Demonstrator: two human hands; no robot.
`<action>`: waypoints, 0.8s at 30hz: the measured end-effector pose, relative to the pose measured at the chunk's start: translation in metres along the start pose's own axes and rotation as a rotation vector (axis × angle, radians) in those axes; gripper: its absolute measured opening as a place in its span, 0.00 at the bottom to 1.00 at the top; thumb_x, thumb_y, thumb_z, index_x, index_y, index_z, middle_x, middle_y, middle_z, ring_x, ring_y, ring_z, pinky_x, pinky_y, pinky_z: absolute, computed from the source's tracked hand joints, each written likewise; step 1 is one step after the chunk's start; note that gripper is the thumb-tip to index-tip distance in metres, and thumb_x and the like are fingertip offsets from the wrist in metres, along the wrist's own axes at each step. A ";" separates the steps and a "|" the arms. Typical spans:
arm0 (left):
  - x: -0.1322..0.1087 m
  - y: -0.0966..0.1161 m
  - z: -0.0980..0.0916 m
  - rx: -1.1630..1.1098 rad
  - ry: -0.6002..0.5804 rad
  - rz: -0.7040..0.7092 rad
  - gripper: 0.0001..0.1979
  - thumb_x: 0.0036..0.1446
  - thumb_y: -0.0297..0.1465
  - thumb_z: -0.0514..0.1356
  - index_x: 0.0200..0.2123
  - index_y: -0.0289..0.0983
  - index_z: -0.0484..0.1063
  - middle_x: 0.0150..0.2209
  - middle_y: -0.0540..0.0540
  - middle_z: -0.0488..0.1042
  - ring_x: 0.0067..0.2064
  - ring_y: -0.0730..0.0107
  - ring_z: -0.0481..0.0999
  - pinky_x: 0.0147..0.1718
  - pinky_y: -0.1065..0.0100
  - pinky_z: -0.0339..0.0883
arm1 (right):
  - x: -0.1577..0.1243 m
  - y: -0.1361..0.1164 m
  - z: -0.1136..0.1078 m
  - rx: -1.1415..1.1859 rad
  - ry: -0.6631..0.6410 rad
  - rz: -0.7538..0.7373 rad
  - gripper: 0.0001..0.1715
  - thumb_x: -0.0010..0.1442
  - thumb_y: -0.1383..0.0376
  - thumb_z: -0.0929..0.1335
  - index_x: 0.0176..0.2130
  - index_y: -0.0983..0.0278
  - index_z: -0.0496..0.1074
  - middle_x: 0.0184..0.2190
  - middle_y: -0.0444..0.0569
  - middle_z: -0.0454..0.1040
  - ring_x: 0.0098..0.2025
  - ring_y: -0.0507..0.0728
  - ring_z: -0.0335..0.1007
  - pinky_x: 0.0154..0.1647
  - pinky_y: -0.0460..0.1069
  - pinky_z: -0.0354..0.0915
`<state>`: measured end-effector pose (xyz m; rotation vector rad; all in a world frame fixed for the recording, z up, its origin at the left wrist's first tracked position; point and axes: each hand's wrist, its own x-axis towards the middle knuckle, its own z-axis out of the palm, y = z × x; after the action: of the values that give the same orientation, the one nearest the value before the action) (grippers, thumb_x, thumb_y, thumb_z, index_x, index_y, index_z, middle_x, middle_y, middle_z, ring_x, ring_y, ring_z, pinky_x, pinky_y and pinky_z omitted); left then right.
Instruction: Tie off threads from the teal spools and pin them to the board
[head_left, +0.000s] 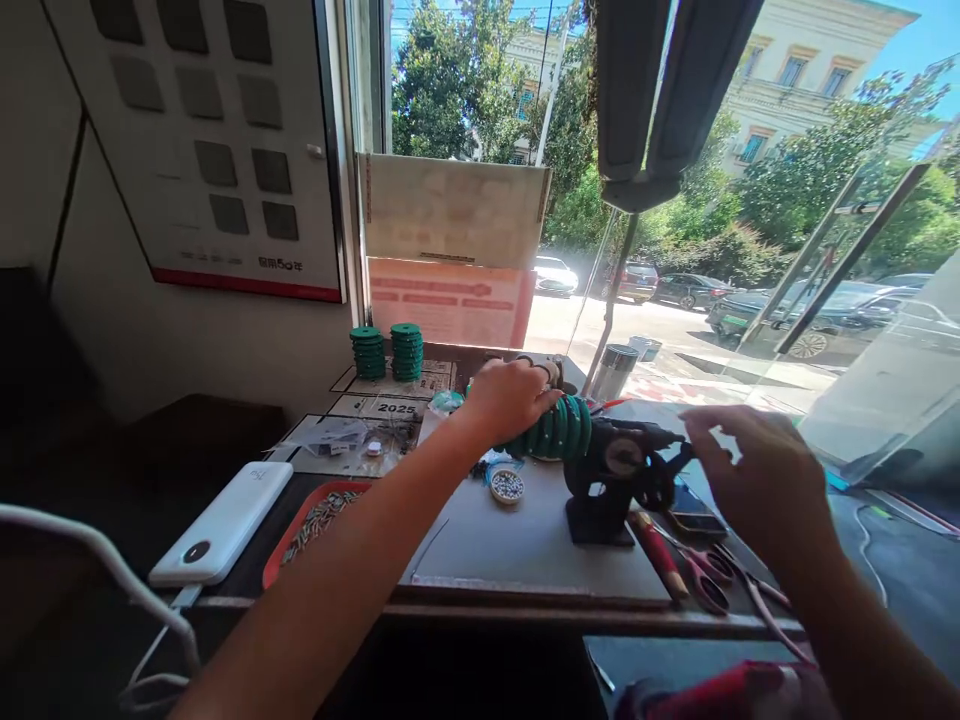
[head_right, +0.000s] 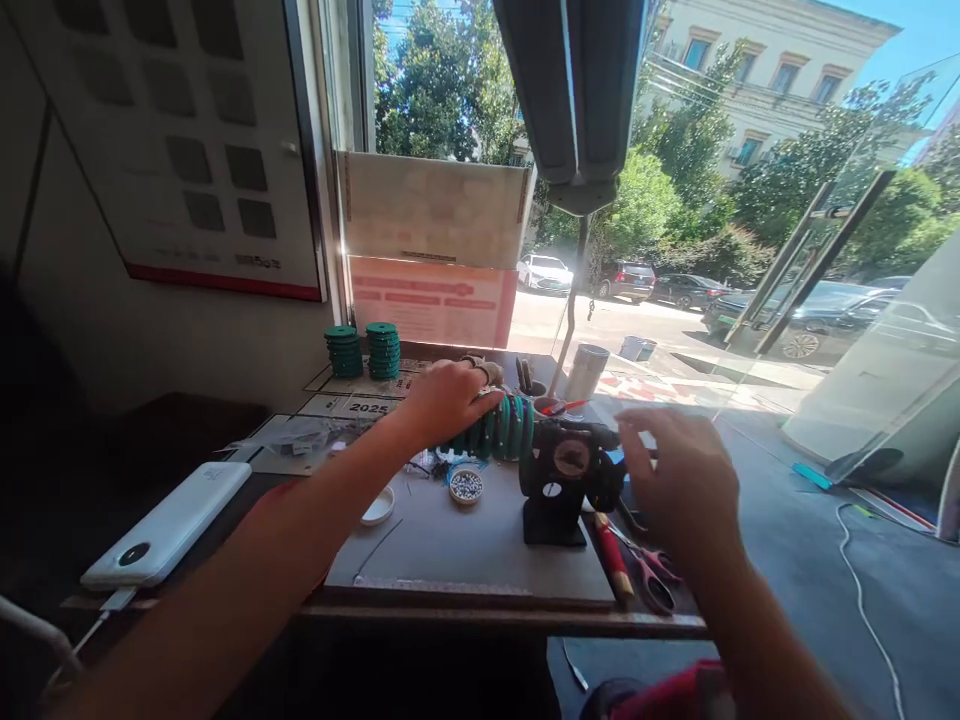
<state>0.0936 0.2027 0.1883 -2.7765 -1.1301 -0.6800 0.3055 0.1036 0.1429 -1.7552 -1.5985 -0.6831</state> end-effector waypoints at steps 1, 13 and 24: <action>-0.006 -0.003 -0.002 0.022 0.049 -0.031 0.19 0.57 0.42 0.47 0.36 0.35 0.70 0.38 0.36 0.72 0.45 0.51 0.68 0.46 0.55 0.54 | 0.008 0.024 0.002 -0.001 -0.038 0.067 0.15 0.55 0.60 0.58 0.31 0.63 0.70 0.37 0.60 0.73 0.41 0.65 0.65 0.40 0.58 0.58; -0.070 -0.059 0.026 -0.181 0.102 -0.384 0.17 0.59 0.36 0.43 0.21 0.39 0.62 0.22 0.49 0.68 0.27 0.69 0.67 0.27 0.70 0.57 | 0.007 0.095 0.043 0.381 -0.402 0.150 0.25 0.57 0.52 0.58 0.15 0.56 0.68 0.18 0.56 0.72 0.21 0.59 0.68 0.23 0.52 0.59; -0.067 -0.059 0.041 -0.314 0.250 -0.397 0.19 0.56 0.40 0.40 0.17 0.40 0.54 0.18 0.51 0.59 0.22 0.71 0.60 0.23 0.69 0.52 | -0.007 0.087 0.052 0.202 -0.289 0.420 0.26 0.50 0.49 0.52 0.15 0.60 0.63 0.17 0.50 0.70 0.25 0.61 0.67 0.24 0.50 0.58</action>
<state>0.0263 0.2116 0.1166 -2.6055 -1.6565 -1.3060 0.3881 0.1350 0.0935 -2.0113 -1.3511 -0.0678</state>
